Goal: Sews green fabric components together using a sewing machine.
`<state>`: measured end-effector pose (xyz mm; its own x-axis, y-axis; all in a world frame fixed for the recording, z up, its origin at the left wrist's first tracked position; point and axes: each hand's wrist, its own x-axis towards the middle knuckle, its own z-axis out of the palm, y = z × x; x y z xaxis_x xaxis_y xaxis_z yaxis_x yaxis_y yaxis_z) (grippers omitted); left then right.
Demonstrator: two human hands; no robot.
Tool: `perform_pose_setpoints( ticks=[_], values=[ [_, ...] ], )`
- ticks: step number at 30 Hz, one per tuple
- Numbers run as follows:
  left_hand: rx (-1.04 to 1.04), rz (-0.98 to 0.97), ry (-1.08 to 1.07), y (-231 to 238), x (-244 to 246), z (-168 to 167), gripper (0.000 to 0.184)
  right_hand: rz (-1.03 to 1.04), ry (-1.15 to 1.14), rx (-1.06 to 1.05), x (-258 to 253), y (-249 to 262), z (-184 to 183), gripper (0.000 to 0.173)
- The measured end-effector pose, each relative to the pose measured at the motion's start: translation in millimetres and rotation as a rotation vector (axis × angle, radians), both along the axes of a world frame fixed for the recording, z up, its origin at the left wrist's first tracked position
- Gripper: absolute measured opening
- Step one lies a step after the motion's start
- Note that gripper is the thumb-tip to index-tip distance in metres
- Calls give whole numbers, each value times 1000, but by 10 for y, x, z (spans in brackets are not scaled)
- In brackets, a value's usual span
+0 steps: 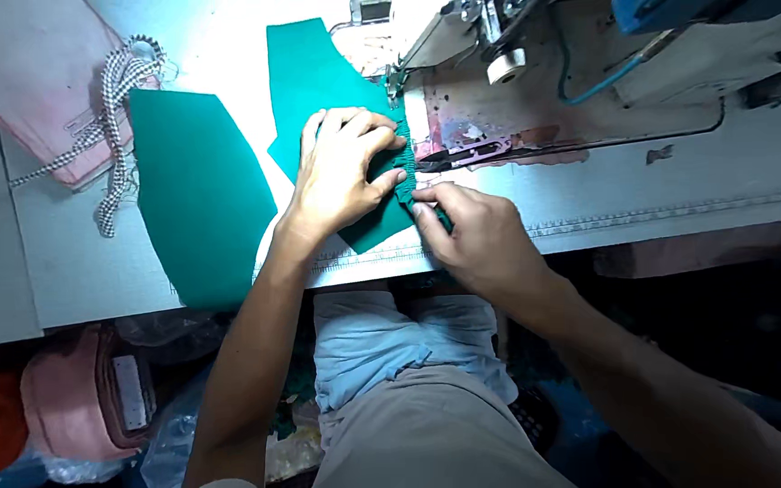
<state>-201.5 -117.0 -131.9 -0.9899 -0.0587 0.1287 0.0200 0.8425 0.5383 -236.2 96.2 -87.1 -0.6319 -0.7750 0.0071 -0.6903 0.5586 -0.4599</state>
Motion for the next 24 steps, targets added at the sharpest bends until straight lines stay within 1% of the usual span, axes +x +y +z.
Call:
perform_pose_setpoints(
  ticks=[2,5,10,13,19,24],
  values=[
    [4,-11,-6,-18,5,7,40,29,50,53,70,0,-91,29],
    [-60,-39,1,-12,38,10,48,39,95,80,112,14,-146,32],
    [-95,-45,19,6,63,-13,49,-80,-65,-15,45,89,-61,31],
    [-103,-48,15,6,69,-25,50,-86,-113,5,-12,129,-28,31],
    [-112,-47,5,1,53,-8,50,-6,-14,64,-51,158,-46,29],
    [-111,-47,4,3,54,-10,50,-66,19,-18,9,153,-31,25]
  ],
)
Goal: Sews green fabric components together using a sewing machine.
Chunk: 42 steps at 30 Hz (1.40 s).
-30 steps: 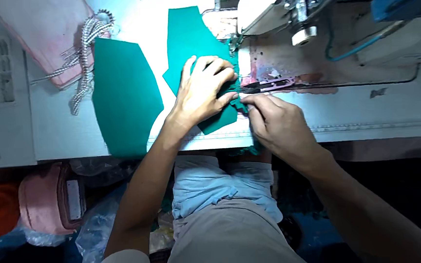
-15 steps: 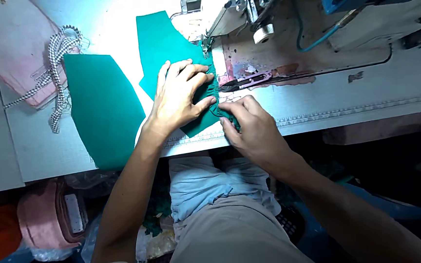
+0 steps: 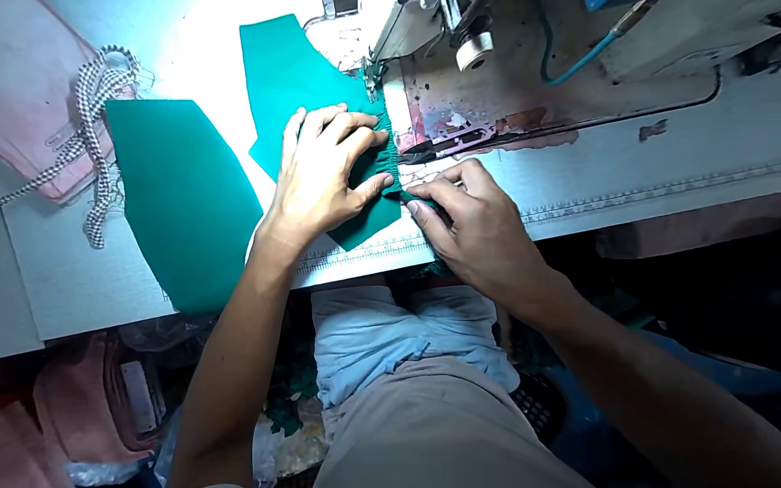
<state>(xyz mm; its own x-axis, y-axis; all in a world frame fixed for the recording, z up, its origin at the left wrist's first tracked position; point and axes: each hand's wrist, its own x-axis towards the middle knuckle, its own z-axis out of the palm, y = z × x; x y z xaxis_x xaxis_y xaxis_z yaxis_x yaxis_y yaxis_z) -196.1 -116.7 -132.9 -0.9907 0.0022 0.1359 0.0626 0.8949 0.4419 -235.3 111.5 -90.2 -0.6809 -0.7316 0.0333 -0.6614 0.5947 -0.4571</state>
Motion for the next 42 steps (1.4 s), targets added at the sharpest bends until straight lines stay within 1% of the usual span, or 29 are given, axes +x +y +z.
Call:
perform_pose_setpoints(
  ticks=[3,8,9,12,14,17,19,20,23,28,31,33,36,39,42],
  values=[
    [0,0,-6,-6,-4,21,50,11,19,-51,34,-11,-20,29],
    [13,6,-38,-3,-17,51,50,63,46,-75,132,-33,-119,26],
    [23,11,-50,1,-13,60,51,69,50,-67,161,-39,-144,26],
    [21,12,-76,12,-10,75,64,73,76,-43,194,-47,-186,27],
    [-2,-3,-77,10,1,62,66,37,23,-33,179,-34,-154,26],
    [-7,-16,-75,7,6,52,65,-58,-134,-44,106,12,-58,28],
    [-10,-20,-71,4,10,47,65,-73,-216,-4,46,40,-4,29],
    [-13,-21,-68,2,10,46,64,-65,-215,20,32,43,5,29],
    [-16,-18,-72,5,4,54,64,16,-85,114,17,48,-6,26],
    [-1,-20,-53,6,6,40,63,34,61,110,6,46,-19,27],
    [1,-23,-55,1,4,45,62,75,69,77,11,31,-3,30],
    [-1,-25,-54,-3,-3,45,62,98,17,51,22,34,8,28],
    [14,-34,-79,-32,-24,63,61,62,-51,2,93,-12,41,25],
    [61,-43,-107,-66,-31,96,60,98,4,49,204,-44,-34,25],
    [26,-37,-142,-37,-19,137,70,121,71,97,261,-42,-125,26]
  ],
)
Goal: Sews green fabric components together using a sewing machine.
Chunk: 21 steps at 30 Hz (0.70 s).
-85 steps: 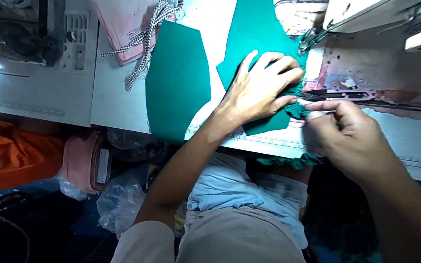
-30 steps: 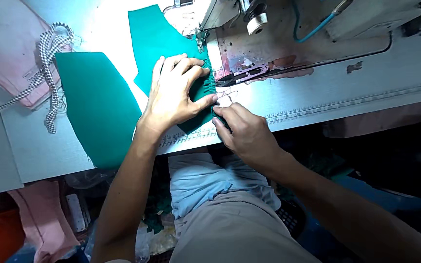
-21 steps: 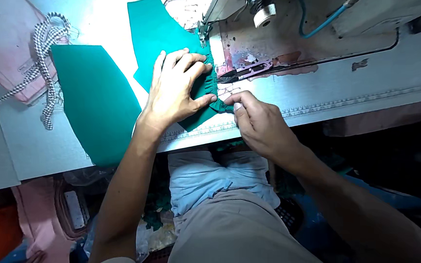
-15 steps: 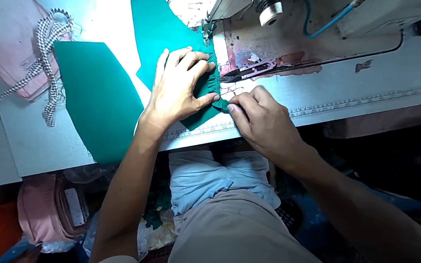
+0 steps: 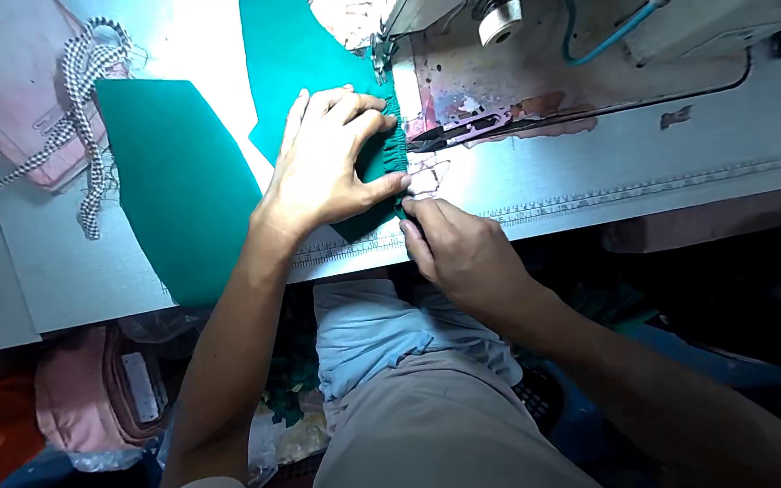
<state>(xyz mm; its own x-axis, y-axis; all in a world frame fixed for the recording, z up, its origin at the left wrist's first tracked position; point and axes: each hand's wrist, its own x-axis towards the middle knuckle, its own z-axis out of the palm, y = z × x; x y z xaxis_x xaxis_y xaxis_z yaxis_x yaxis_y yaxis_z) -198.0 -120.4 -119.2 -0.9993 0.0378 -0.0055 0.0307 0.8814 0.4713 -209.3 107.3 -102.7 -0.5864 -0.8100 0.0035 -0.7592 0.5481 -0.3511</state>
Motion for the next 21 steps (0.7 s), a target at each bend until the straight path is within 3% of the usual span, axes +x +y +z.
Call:
perform_pose_setpoints(
  ticks=[7,15,21],
  values=[
    [-61,-27,7,21,18,-14,72,-175,-212,-64,-98,84,127,34],
    [-53,-29,13,17,26,-23,71,-2,-112,4,-233,104,126,27],
    [-44,-40,-2,-4,10,-8,70,-56,-133,-125,-165,88,188,22]
  ],
)
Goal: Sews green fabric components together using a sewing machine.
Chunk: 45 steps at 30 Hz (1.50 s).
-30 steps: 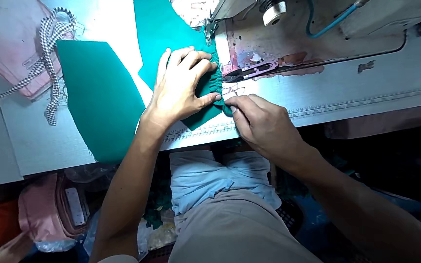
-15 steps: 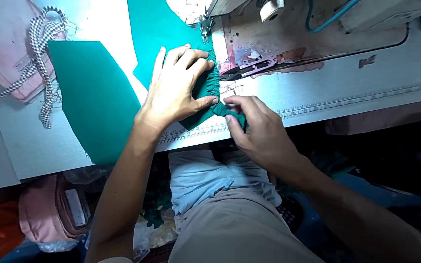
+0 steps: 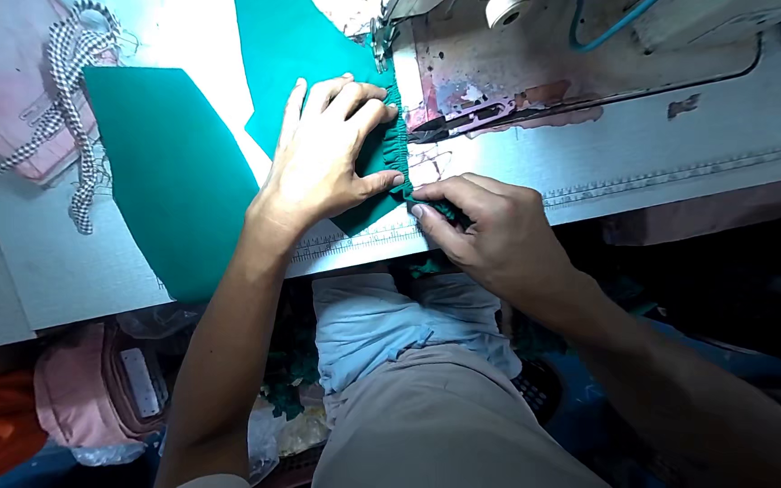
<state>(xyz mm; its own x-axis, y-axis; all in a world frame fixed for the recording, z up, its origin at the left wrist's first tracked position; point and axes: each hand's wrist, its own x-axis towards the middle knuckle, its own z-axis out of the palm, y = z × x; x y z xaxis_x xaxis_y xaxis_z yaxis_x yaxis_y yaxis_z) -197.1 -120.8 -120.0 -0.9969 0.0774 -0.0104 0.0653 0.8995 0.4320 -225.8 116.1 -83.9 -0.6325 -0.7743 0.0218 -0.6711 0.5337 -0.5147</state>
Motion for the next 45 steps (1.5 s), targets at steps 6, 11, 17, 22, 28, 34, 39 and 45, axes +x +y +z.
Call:
perform_pose_setpoints(
  ticks=[6,11,17,22,28,34,39,45],
  values=[
    [33,-2,-28,-24,-17,18,69,129,243,180,196,-46,-130,30],
    [106,33,90,-52,-36,-24,39,213,324,226,202,-108,-164,33],
    [-24,184,124,-139,-201,52,50,190,347,195,176,-149,-191,33],
    [-40,118,57,-230,-308,136,30,158,339,161,177,-129,-235,35],
    [-37,131,-51,-256,-390,215,47,150,346,144,180,-112,-253,35],
    [-213,66,58,-54,-124,467,27,131,324,118,183,-89,-298,35],
    [-232,-36,216,320,299,404,15,115,328,80,193,-74,-319,26],
    [-113,-44,297,349,396,73,18,101,333,52,176,-39,-353,29]
  ],
)
